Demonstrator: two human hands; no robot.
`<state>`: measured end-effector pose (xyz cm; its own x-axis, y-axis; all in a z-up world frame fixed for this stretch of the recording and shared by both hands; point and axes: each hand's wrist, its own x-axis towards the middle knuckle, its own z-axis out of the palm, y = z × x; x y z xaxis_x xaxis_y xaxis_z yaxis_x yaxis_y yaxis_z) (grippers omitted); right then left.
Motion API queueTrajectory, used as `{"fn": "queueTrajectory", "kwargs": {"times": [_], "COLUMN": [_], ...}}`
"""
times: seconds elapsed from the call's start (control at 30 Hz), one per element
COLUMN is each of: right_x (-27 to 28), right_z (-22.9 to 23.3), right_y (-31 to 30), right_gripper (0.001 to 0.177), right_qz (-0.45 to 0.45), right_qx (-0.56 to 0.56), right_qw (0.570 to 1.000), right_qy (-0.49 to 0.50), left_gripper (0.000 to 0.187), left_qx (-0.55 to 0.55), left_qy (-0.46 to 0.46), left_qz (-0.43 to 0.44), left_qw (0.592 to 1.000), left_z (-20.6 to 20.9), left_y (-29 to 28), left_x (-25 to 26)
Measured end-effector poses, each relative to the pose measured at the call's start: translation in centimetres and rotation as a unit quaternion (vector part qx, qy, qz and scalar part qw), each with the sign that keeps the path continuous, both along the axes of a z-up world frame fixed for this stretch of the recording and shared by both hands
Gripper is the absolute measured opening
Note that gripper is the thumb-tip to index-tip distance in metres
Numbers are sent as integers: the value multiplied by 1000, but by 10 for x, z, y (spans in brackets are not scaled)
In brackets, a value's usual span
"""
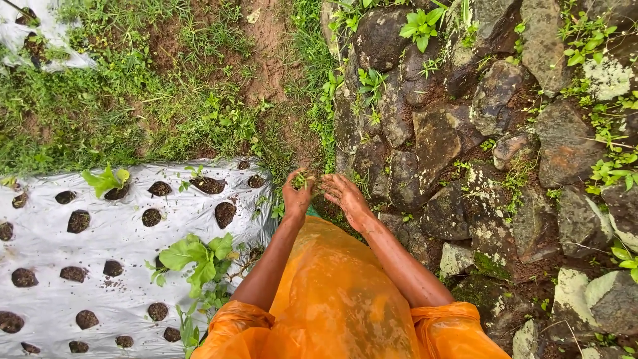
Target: The person pulls weeds by hand from the crevices of a stone wall and from the ground beside it. They gather the uprooted plants into a small bunch and continue removing more weeds along the wall.
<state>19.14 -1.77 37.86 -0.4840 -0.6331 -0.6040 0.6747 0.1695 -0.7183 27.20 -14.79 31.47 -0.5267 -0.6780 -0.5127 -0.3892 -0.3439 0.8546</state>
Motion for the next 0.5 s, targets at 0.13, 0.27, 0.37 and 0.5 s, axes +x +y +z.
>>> {"fn": "queueTrajectory", "kwargs": {"times": [0.13,0.27,0.37,0.5], "right_x": [-34,-90,-142,-240], "right_z": [-20,-36,-21,-25], "right_y": [-9,-28,-49,-45], "right_gripper": [55,46,33,25], "right_qz": [-40,-89,-161,-232], "right_qx": [-2,9,99,189], "right_qw": [999,995,979,935], "right_qy": [29,39,75,189], "left_gripper": [39,33,122,110], "left_qx": [36,0,-53,-76], "left_qy": [1,-6,-216,-207], "left_qz": [63,137,175,50], "left_qw": [997,991,959,974], "left_z": [-11,-26,-48,-110], "left_y": [-67,-178,-252,-266], "left_x": [-26,-68,-84,-159]}}
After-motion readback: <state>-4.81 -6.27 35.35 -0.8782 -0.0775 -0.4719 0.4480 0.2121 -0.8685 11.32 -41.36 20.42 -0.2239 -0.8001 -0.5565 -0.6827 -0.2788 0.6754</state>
